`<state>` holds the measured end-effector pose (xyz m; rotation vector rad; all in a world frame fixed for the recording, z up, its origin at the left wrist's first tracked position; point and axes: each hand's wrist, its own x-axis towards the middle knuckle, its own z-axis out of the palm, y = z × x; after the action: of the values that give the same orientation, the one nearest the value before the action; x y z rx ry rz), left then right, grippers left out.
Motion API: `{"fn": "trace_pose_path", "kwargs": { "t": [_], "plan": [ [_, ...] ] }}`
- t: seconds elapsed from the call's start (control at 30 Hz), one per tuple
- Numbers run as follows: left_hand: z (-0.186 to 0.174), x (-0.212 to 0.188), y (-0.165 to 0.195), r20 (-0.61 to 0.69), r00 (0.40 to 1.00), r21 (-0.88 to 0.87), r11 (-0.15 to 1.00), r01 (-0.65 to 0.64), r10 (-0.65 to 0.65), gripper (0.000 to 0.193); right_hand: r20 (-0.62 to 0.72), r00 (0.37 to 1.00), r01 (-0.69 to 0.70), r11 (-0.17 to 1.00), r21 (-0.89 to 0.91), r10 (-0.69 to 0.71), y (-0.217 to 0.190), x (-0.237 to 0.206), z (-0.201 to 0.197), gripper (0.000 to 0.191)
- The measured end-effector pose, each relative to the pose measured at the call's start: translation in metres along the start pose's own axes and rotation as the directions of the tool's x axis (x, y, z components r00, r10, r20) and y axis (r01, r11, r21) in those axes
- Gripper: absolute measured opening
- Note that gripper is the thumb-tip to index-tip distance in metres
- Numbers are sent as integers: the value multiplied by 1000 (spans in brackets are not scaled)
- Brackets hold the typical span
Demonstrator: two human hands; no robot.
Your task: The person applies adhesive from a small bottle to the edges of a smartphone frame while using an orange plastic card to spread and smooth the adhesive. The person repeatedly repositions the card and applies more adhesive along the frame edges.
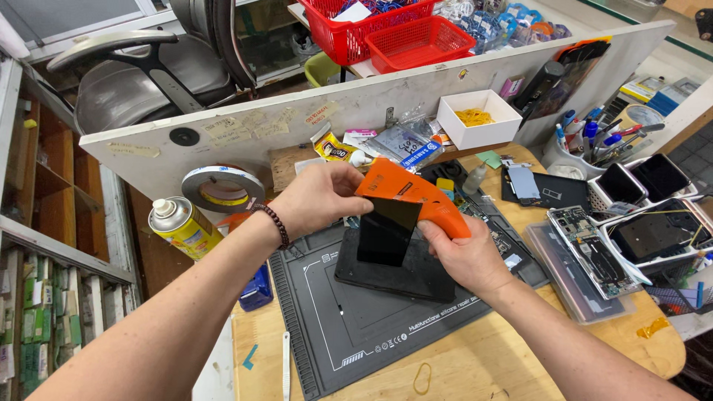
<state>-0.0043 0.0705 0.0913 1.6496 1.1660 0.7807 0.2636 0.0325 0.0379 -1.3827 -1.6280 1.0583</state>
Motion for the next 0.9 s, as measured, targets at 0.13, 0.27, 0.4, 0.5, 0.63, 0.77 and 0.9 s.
{"fn": "trace_pose_path", "kwargs": {
  "t": [0.13, 0.27, 0.4, 0.5, 0.63, 0.77, 0.9],
  "plan": [
    [29, -5, -20, 1, 1000, 3, 1000, 6, -6, 34, -14, 996, -86, 989, 118, 89, 2, -1, -2, 23],
    [51, -4, -19, -90, 995, 96, 994, 50, -41, 20, -7, 1000, 15, 988, 157, -14, -12, -3, -18, 23],
    [48, -6, -3, -155, 987, 201, 980, -5, 37, 19, 63, 988, -156, 897, 415, 142, -25, -1, -47, 50],
    [48, -9, 10, -74, 987, 464, 881, -95, 145, 19, 43, 999, -23, 991, 131, 17, -19, -2, -55, 44],
    [60, -19, 17, -91, 952, 581, 792, -187, 292, 28, 53, 996, 73, 995, 71, -77, 0, 0, -46, 27],
    [69, -26, 16, -134, 926, 673, 718, -177, 354, 25, -32, 995, 91, 995, -43, -93, 11, -10, -45, 25],
    [72, -33, 10, -184, 830, 685, 674, -275, 526, 25, -134, 966, 200, 967, -156, -222, 8, -18, -40, 24]
  ]
}}
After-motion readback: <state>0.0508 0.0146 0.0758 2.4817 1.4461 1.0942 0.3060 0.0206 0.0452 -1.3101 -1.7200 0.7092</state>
